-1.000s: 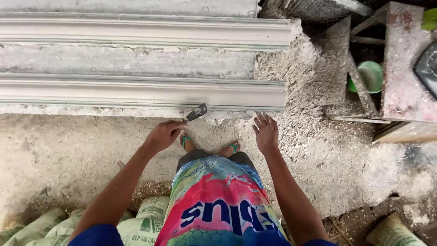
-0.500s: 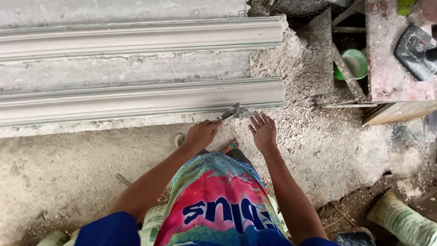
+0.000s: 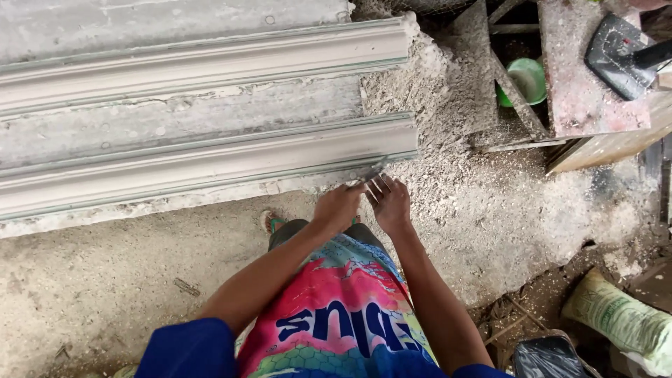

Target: Trimming and smoothing decorative gypsum molding strips using a hand scraper to remove excess material.

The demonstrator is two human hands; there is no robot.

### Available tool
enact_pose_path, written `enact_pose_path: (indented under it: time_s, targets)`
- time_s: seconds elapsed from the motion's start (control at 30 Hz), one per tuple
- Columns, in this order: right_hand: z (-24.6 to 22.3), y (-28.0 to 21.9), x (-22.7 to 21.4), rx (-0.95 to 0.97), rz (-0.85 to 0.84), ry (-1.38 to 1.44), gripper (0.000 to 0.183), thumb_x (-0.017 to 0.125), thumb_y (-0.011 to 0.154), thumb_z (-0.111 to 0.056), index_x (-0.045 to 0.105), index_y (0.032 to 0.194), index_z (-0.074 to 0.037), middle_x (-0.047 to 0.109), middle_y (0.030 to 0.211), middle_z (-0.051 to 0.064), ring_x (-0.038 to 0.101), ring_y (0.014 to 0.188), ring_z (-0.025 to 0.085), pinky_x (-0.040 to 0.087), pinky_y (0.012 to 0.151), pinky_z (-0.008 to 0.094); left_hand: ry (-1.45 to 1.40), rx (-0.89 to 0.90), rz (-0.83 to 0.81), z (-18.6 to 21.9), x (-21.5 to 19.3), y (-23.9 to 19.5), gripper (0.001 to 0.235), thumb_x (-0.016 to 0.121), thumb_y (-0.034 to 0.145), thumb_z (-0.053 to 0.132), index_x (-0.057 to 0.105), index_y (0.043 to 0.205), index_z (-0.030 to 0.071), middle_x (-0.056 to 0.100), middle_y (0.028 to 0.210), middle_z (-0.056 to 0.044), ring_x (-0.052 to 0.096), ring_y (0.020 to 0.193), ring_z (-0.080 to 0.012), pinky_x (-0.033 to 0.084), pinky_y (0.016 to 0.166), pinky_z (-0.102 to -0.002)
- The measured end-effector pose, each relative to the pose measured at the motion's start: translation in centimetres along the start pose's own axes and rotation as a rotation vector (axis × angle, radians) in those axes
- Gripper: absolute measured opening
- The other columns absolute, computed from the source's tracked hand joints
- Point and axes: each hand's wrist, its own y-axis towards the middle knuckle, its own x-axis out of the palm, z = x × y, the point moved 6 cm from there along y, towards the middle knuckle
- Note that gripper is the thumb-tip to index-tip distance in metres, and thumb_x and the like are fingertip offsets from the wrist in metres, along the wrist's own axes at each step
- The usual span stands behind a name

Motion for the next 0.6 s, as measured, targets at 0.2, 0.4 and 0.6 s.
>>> enact_pose_path:
  time_s: [0.2, 0.4, 0.6]
  targets:
    - [-0.6, -1.0, -0.1, 0.011, -0.022, 0.018, 0.036, 0.055, 0.095, -0.044, 0.062, 0.12, -0.019, 0.062, 0.137, 0.007, 0.062, 0.123, 0.034, 0.049, 0.104, 0.051, 0.047, 0.149, -0.052, -3.4, 2.6, 2.3, 0.046, 0.053, 0.106, 0.025, 0.052, 0.149, 0.008, 0.067, 0.101, -0.027, 0.066, 0.066, -0.0321, 0.061, 0.054, -0.045]
    - [-1.9, 1.6, -3.2, -0.025, 0.024, -0.027, 0.039, 0.049, 0.097, -0.048, 0.063, 0.122, -0.021, 0.065, 0.129, 0.004, 0.064, 0.115, 0.028, 0.051, 0.097, 0.044, 0.078, 0.357, -0.013, 2.1, 9.8, 6.2, 0.037, 0.047, 0.11, 0.031, 0.053, 0.146, 0.025, 0.067, 0.114, -0.01, 0.074, 0.084, -0.0277, 0.065, 0.057, -0.041]
    - [-4.3, -1.3, -1.5, 0.012, 0.035, -0.031, 0.046, 0.044, 0.098, -0.049, 0.057, 0.128, -0.017, 0.06, 0.126, 0.006, 0.061, 0.117, 0.033, 0.049, 0.102, 0.05, 0.035, 0.267, -0.03, 2.2, 4.5, 3.2, 0.037, 0.047, 0.109, 0.022, 0.057, 0.144, 0.02, 0.07, 0.102, -0.015, 0.074, 0.076, -0.0338, 0.064, 0.053, -0.044]
